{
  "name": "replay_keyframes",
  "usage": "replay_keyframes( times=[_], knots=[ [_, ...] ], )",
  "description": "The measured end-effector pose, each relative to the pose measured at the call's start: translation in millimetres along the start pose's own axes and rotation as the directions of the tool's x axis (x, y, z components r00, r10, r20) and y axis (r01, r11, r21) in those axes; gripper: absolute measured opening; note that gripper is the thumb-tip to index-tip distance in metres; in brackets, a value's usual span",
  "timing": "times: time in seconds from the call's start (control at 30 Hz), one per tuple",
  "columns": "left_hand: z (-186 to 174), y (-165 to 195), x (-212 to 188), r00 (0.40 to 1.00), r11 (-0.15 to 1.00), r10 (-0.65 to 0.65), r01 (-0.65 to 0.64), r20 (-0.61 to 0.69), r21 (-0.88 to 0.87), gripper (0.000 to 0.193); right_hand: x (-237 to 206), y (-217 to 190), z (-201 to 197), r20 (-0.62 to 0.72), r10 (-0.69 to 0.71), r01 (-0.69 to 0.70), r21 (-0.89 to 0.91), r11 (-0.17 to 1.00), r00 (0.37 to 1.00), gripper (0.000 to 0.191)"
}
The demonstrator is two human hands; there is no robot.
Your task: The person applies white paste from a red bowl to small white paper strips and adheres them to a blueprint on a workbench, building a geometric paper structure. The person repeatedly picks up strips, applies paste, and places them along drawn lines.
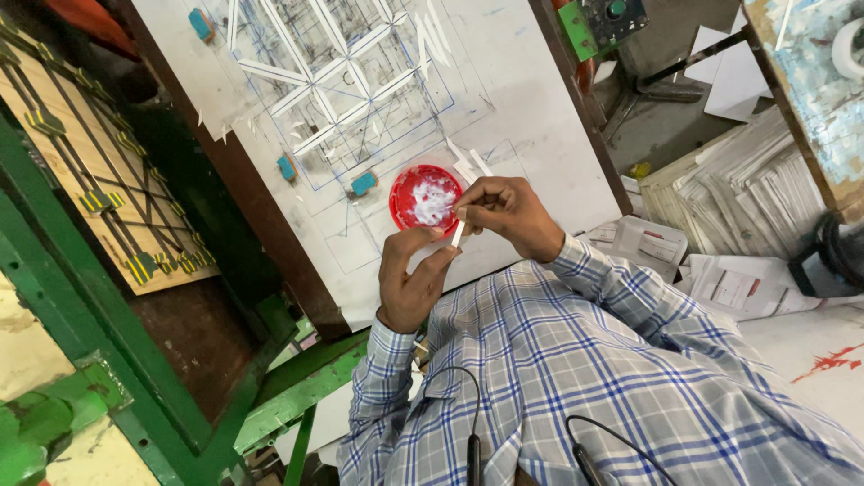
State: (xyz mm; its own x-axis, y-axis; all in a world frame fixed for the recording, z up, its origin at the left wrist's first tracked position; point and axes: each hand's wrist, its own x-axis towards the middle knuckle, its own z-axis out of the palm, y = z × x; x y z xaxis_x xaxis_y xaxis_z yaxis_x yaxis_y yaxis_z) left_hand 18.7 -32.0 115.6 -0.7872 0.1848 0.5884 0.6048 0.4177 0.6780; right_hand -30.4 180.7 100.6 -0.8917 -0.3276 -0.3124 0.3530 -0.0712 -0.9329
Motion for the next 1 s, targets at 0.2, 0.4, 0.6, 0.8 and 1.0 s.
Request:
replay_keyframes(
  times=[0.2,0.4,0.6,0.8,1.0],
  knots=[
    [20,-5,-7,0.926,0.944,-0.259,0.183,-0.274,-0.274,0.029,4,23,11,0.012,-0.143,0.125,0.422,0.898,0.990,0.026],
    [58,-12,-24,0.779,0.598,-0.607,0.313,-0.161,-0.738,0.026,0,45,19,0.251,-0.044,-0.122,0.609,0.784,0.967,0.025],
    [72,-40,-30,0.779,0.329,-0.627,0.286,0.019,-0.900,0.022,10,44,19,0.288,-0.114,-0.087,0.603,0.793,0.951,0.015],
    [56,-45,-24,0.746,0.328,-0.654,0.431,0.127,-0.841,0.036,18,25,29,0.128,-0.162,0.100,0.393,0.914,0.978,0.009],
    [22,-35,-11,0.850,0.756,-0.518,0.402,-0.097,-0.516,0.046,32,-8,35,0.245,-0.599,0.554,-0.727,0.407,0.762,0.015]
  ],
)
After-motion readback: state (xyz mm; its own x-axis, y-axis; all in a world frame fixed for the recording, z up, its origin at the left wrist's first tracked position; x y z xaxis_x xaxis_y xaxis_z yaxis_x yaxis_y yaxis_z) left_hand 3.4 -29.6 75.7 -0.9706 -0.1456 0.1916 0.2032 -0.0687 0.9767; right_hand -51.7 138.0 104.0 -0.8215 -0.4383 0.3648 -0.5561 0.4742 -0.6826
